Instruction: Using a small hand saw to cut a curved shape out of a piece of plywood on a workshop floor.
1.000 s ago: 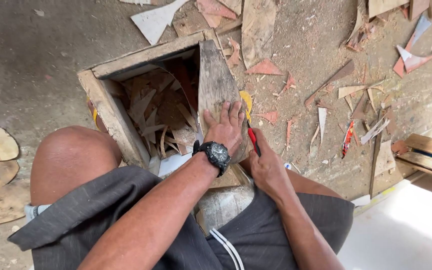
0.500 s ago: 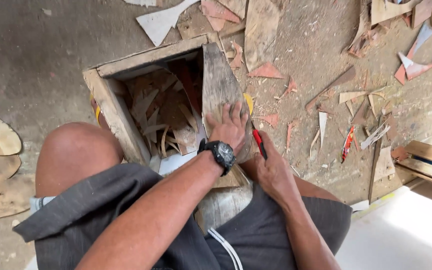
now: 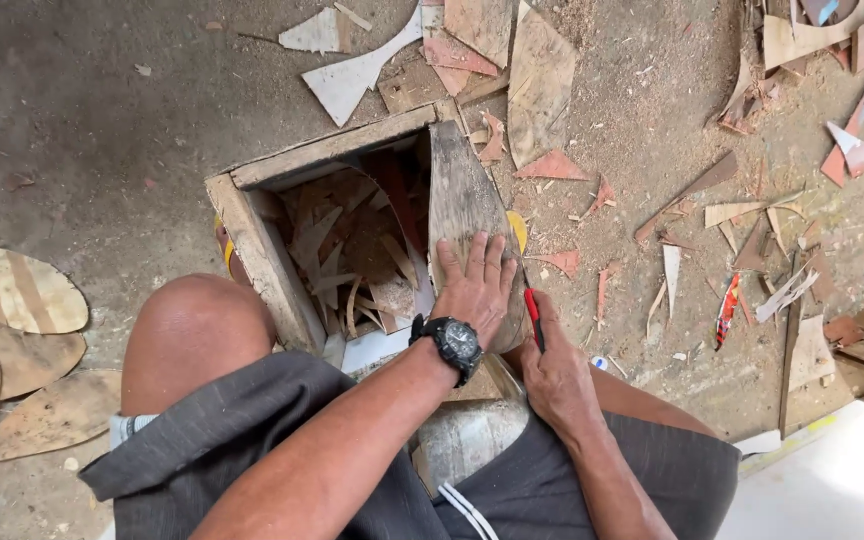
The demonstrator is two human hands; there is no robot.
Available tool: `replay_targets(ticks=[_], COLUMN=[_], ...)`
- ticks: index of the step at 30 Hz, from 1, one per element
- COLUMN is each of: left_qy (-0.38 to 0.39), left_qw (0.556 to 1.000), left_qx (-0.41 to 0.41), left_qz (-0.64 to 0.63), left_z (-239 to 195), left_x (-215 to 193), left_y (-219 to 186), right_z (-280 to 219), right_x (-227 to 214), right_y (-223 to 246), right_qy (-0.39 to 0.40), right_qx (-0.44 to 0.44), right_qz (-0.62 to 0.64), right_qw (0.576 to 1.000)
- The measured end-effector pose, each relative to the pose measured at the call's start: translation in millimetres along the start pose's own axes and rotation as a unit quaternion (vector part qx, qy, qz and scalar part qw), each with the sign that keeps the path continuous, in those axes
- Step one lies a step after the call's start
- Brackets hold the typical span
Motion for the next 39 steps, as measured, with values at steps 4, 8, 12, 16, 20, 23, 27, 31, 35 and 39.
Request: replay_targets(ticks=[4,8,12,16,20,23,27,31,35,39], left_qy=[0.017,-0.028,-0.22,-0.186,-0.211,-0.261,-0.285,-0.283,-0.298,-0.217], left_qw=[1.0,0.988,0.86,0.714,0.663,0.634,0.623,0.641,0.856,0.96], left_qx=[0.019,-0.001,-0.243,-0.352,-0.322,-0.301,-0.336,-0.377,-0.279,-0.073], left_qz=[-0.009,-0.149,-0.39,-0.576,-0.642,-0.663,-0.646,-0.606,-0.318,-0.164], left_z=[-12,-50,-87,-71,-36,-40,-38,-58,-70,-26], left_x=[-19,-69,-89,21,81,77,71,42,-72,-73], left_y=[-2,24,77,94,94,93,96,102,93,25], right_z=[3,6,13,1,1,-2,6,10,12,8], right_x=[2,6,7,3,-1,-5,-5,-5,-4,-4], right_y=[-4,-7,-17,-13,-8,-4,15,10,15,21], right_qy=[-0.009,-0.013,-0.012,-0.023,-0.027,-0.024,-0.023,-0.013,-0.014,-0.004], right_qx=[-0.018,-0.019,-0.015,-0.005,0.004,0.004,-0.003,0.001,-0.038,-0.02], right_qz=[-0.011,-0.008,0.015,0.001,0.007,0.018,0.008,-0.005,0.004,0.002], right_qw=[1.0,1.0,1.0,1.0,1.0,1.0,1.0,1.0,0.999,1.0])
Point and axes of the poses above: each hand's wrist, its own z-axis towards the middle knuckle, its own x-axis out of the palm, y = z × x, the point moved 6 cm from there along z, towards the middle knuckle, and after that the axes turned 14 degrees about x, right-handed, at the moved point
